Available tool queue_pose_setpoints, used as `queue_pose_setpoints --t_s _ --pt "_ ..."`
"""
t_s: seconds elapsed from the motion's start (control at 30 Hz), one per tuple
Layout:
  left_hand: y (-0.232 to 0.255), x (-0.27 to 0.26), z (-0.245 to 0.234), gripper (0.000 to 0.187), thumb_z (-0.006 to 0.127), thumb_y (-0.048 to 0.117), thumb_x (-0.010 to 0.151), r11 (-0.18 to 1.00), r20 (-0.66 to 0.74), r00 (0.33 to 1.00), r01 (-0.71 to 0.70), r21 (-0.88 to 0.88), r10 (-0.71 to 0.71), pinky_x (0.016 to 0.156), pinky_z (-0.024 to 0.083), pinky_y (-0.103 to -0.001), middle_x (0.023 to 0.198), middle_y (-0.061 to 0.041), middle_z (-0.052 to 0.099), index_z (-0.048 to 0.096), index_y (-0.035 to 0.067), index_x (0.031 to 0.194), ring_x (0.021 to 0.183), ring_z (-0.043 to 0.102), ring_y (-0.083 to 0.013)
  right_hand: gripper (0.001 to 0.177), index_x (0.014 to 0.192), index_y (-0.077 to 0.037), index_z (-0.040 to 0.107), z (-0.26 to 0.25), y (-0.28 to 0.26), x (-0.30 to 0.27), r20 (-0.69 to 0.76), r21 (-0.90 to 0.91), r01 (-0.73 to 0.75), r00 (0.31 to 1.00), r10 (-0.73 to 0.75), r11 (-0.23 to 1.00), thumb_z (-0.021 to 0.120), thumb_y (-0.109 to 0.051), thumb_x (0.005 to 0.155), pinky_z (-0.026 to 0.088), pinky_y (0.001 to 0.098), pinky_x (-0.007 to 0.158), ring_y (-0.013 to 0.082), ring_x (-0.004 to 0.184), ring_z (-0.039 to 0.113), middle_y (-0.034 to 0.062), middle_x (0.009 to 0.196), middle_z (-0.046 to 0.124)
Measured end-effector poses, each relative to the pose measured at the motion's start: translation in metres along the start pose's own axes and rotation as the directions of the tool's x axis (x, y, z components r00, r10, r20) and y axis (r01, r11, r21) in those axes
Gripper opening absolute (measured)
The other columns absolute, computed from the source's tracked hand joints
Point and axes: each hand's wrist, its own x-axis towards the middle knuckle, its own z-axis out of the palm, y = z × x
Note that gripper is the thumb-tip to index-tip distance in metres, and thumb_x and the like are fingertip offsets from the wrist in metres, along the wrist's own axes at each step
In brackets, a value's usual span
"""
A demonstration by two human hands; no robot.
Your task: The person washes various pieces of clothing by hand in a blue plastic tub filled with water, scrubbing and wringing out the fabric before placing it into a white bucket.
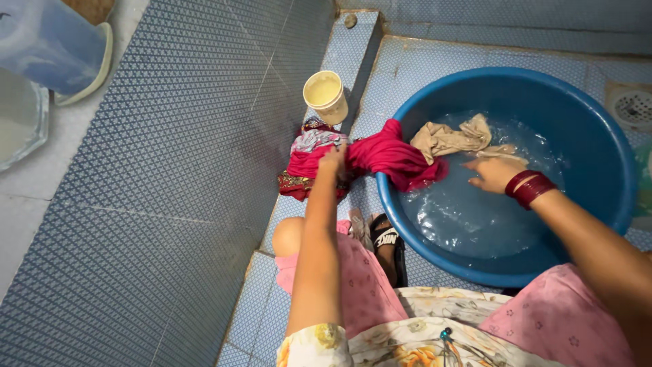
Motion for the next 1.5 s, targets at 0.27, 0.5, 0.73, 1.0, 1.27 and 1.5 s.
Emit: queue_pose_setpoints --t_s 0.27,0.5,0.73,1.0,1.27,1.5 --pt "0.023 0.021 0.004 0.101 0.093 0.059 0.06 0.965 -0.018 0.985 -0.174 -0.197 0.174 0.113 0.044 -0.043 0.149 -0.021 0.053 0.059 0.01 0.141 0.137 0.052 -0.0366 0.054 0.142 -0.022 0.058 0.004 -0.014 0.02 0.022 0.035 0.022 1.0 -0.022 0.999 0.062 -0.039 0.091 0.052 0.0438 0.105 0.0306 0.12 0.067 0.0059 0.142 0.062" --pt "0.031 0.016 -0.025 0.048 0.073 0.041 0.077 0.891 -0.509 0.834 -0.048 -0.452 -0.214 0.088 0.057 -0.051 0.104 -0.025 0.073 0.073 0.002 0.106 0.101 0.071 -0.0418 0.052 0.14 -0.026 0.06 -0.007 -0.005 0.001 0.022 -0.081 -0.016 1.0 0.018 0.997 0.064 -0.041 0.091 0.051 0.0453 0.106 0.0286 0.122 0.067 0.0063 0.138 0.066" --pt "0.128 -0.062 -0.143 0.039 0.068 0.022 0.076 0.826 -0.838 0.527 -0.404 -0.393 -0.141 0.073 0.054 -0.058 0.083 -0.025 0.072 0.063 0.008 0.112 0.083 0.07 -0.0469 0.054 0.144 -0.029 0.056 -0.026 -0.003 -0.019 -0.019 0.036 -0.056 0.998 0.057 0.998 0.062 -0.039 0.092 0.055 0.0456 0.099 0.0328 0.115 0.069 0.0098 0.133 0.068" --pt "0.227 -0.194 -0.231 0.024 0.072 0.021 0.076 0.629 -0.943 0.297 -0.708 -0.321 -0.148 0.068 0.053 -0.05 0.079 -0.018 0.071 0.061 0.01 0.095 0.079 0.07 -0.0413 0.053 0.139 -0.019 0.058 -0.029 0.008 -0.038 -0.18 0.07 -0.017 0.983 0.03 0.997 0.063 -0.037 0.089 0.053 0.0474 0.1 0.0333 0.122 0.063 0.0081 0.143 0.061" --pt "0.277 -0.275 -0.278 0.02 0.066 -0.005 0.079 0.022 -0.957 0.213 -0.975 -0.222 -0.198 0.078 0.047 -0.023 0.081 0.0 0.053 0.055 0.003 0.093 0.078 0.052 -0.0065 0.088 0.142 -0.009 0.054 0.007 0.029 -0.021 -0.338 0.112 0.036 0.941 0.004 0.993 0.07 -0.07 0.08 0.042 0.0479 0.107 0.0421 0.133 0.049 0.0234 0.148 0.052" --pt "0.318 -0.248 -0.276 0.018 0.063 -0.007 0.077 -0.198 -0.933 0.347 -0.925 -0.324 -0.096 0.074 0.047 -0.023 0.081 0.002 0.055 0.055 0.003 0.089 0.077 0.051 -0.0069 0.067 0.163 -0.017 0.047 0.06 0.091 0.009 -0.622 0.105 0.044 0.782 0.031 0.994 0.054 -0.044 0.102 0.032 0.0468 0.123 0.036 0.151 0.04 0.0171 0.167 0.043"
